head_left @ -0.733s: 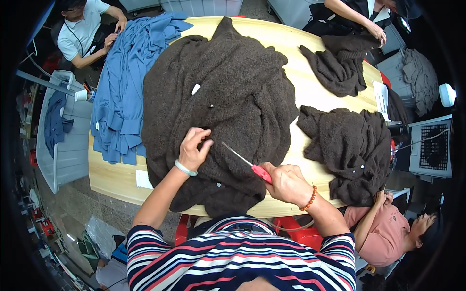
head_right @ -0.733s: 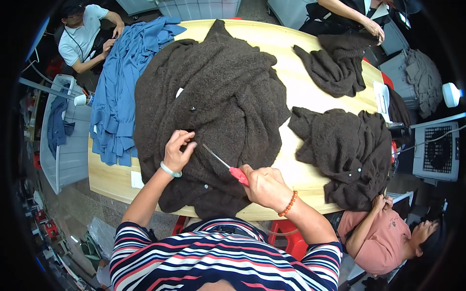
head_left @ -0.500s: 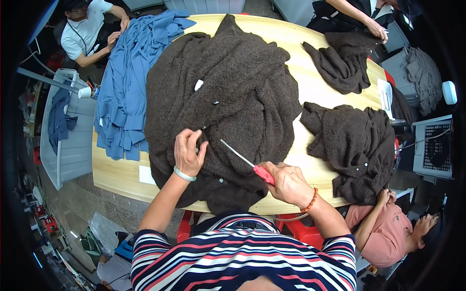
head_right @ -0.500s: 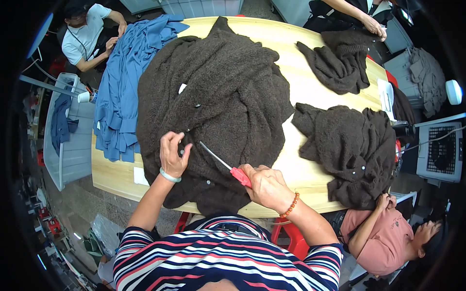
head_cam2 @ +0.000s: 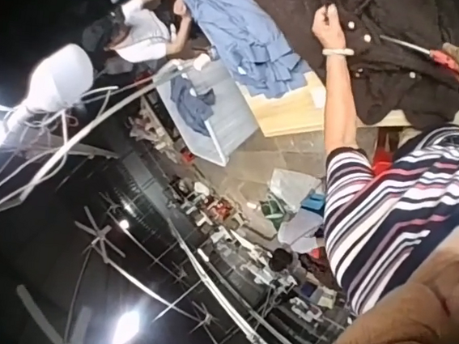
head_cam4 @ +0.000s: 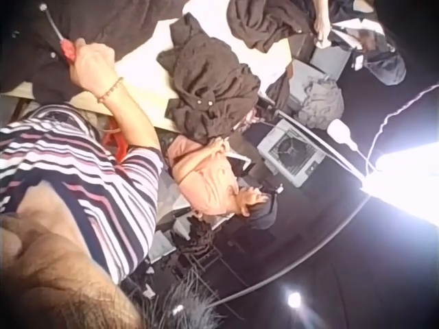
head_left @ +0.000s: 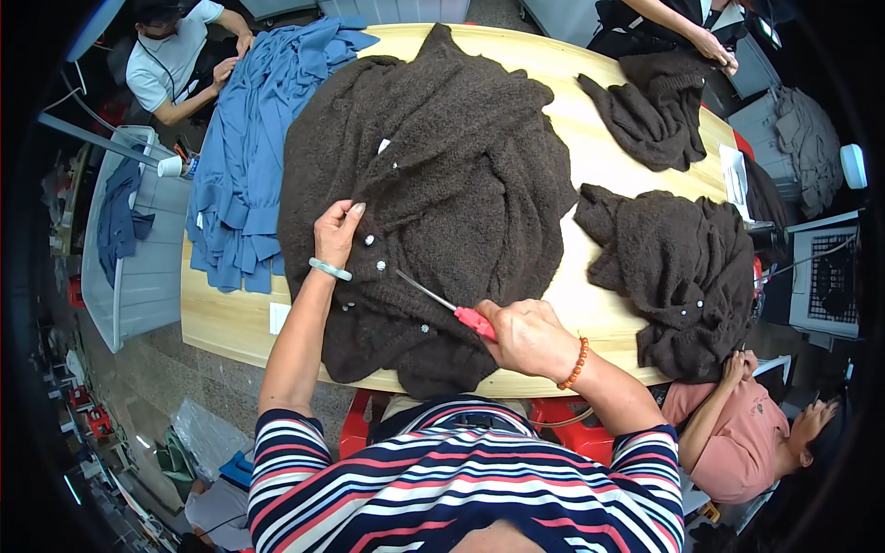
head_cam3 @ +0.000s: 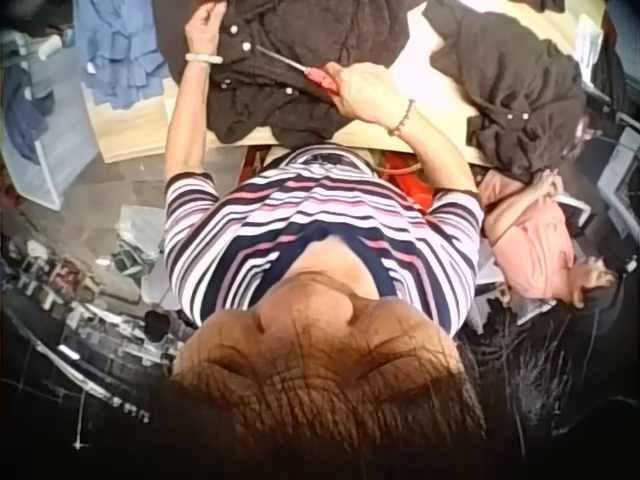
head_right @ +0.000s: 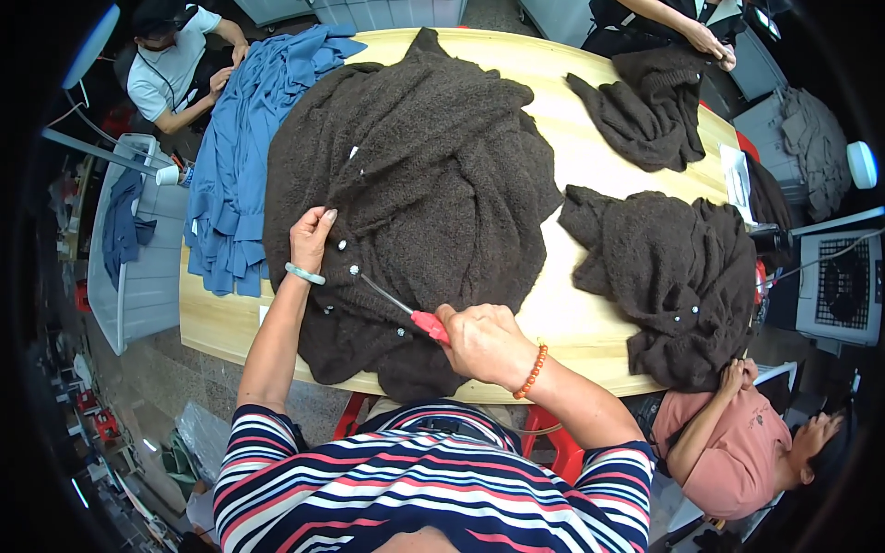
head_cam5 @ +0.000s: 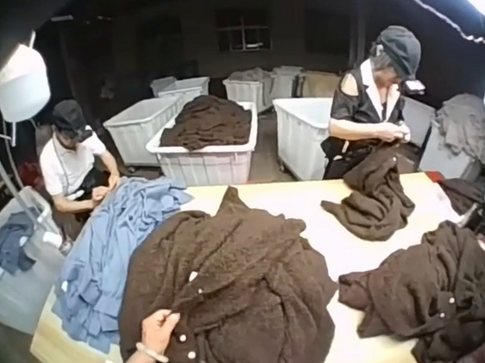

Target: Trimming loose threads from brown jackets using scissors at a garment factory work table.

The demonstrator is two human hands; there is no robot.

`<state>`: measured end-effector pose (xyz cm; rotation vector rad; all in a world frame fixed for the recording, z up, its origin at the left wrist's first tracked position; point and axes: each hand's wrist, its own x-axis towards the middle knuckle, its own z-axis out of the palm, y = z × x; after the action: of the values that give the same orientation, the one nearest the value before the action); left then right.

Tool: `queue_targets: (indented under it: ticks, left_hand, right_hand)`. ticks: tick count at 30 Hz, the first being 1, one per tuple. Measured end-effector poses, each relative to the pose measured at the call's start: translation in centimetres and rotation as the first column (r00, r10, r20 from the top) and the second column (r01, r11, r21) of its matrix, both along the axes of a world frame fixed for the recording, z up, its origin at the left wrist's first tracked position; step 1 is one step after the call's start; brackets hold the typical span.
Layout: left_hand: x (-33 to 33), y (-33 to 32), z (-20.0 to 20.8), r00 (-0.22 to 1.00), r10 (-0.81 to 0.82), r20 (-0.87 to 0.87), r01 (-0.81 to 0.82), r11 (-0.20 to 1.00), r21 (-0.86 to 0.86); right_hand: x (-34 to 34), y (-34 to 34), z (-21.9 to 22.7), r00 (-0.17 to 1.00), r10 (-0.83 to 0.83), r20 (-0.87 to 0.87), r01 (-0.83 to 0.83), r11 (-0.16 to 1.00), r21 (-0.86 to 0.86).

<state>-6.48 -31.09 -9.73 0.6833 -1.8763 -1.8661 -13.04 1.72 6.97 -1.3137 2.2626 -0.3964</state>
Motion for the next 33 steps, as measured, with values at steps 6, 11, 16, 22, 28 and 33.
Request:
queue_targets:
  ticks: [6,11,16,22,28,33]
  left_hand:
    - [5.1,4.4,2.3,0.985,0.02,0.171,0.134,0.533,-0.835]
    - [4.8,4.7,0.7,0.989,0.086,0.124,0.065,0.499,-0.864]
    - [4.4,4.0,-0.3,0.998,0.022,0.057,-0.012,0.985,-0.172]
    - [5.1,4.1,-1.9,0.997,0.065,-0.032,-0.057,0.978,0.199]
    - [3.6,7.5,3.3,0.955,0.291,0.059,-0.113,0.542,-0.833]
    - [4.8,5.2,0.8,0.982,0.072,0.176,-0.041,0.984,-0.171]
  right_hand:
    - [-0.3,0.7,-1.4,0.997,-0.06,-0.049,0.053,0.991,-0.125]
    - [0.6,-0.2,-1.9,0.999,0.016,-0.045,-0.019,0.997,-0.072]
    - [0.4,-0.3,-2.2,0.999,0.014,-0.043,-0.017,0.997,-0.069]
    - [0.7,-1.0,-1.7,0.998,0.045,-0.033,-0.047,0.995,-0.084]
    - [-0.2,0.9,-3.0,1.0,-0.006,-0.007,0.005,0.99,-0.14]
    - [0.4,1.3,-1.7,0.996,-0.015,0.093,0.01,0.998,0.056]
